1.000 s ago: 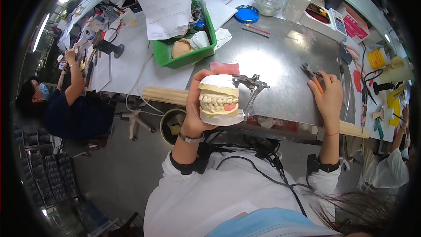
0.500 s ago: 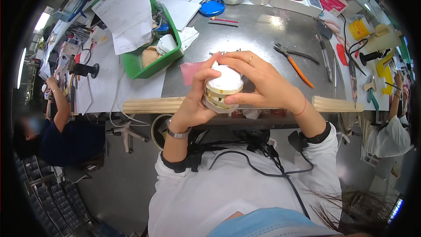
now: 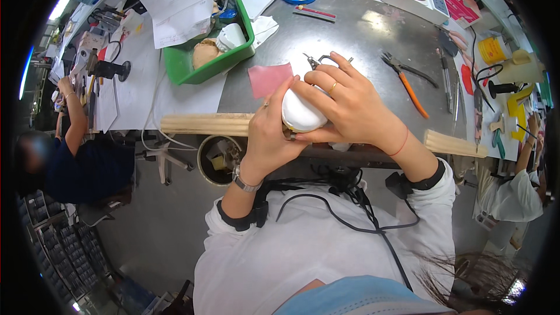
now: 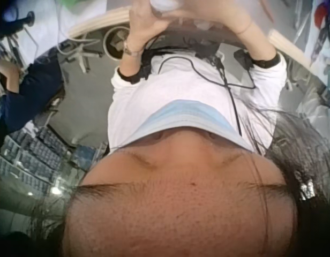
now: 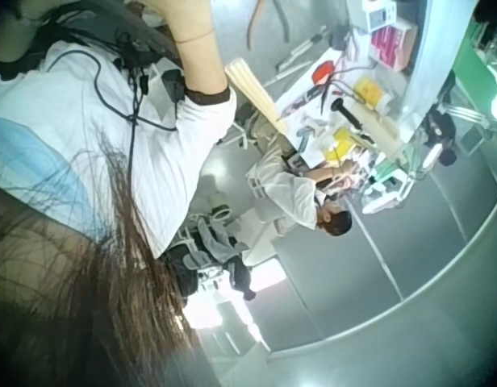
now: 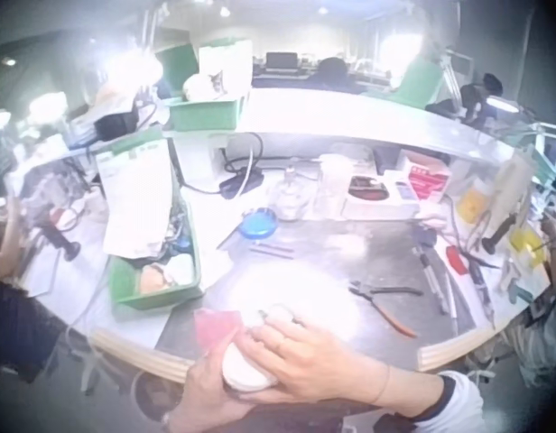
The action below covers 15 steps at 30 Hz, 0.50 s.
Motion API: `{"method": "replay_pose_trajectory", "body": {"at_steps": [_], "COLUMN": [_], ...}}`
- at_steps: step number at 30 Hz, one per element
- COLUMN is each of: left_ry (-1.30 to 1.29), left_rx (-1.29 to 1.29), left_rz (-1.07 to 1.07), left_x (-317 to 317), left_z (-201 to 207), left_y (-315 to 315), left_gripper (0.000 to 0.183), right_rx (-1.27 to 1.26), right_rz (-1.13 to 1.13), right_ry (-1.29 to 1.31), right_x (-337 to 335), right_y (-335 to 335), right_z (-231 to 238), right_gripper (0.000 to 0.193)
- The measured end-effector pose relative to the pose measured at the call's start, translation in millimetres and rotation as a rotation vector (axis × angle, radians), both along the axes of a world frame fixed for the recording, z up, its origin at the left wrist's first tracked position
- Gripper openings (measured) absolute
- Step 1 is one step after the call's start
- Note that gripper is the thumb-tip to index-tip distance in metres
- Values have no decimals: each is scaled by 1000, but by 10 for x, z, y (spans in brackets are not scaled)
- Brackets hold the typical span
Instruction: Refining and adjusting a dental model using pliers, a dental rotary tool, and a brush.
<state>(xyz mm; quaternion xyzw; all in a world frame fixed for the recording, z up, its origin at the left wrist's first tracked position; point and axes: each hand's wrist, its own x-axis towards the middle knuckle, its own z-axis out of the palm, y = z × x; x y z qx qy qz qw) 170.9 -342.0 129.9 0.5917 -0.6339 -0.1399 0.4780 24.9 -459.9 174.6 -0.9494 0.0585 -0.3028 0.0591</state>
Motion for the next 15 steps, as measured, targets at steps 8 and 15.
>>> {"method": "replay_pose_trajectory", "body": {"at_steps": [8, 15], "left_ry": [38, 74], "left_rx": [-11, -4], "left_rz": [40, 43], "left_x": [-67, -84], "left_z": [-87, -55], "left_y": [2, 18], "left_gripper": [78, 75], "right_rx": [-15, -74], "right_rz": [-20, -54], "right_ry": [-4, 13], "right_x": [3, -13], "right_y": [41, 75], "right_z": [-56, -36], "right_gripper": [64, 64]}}
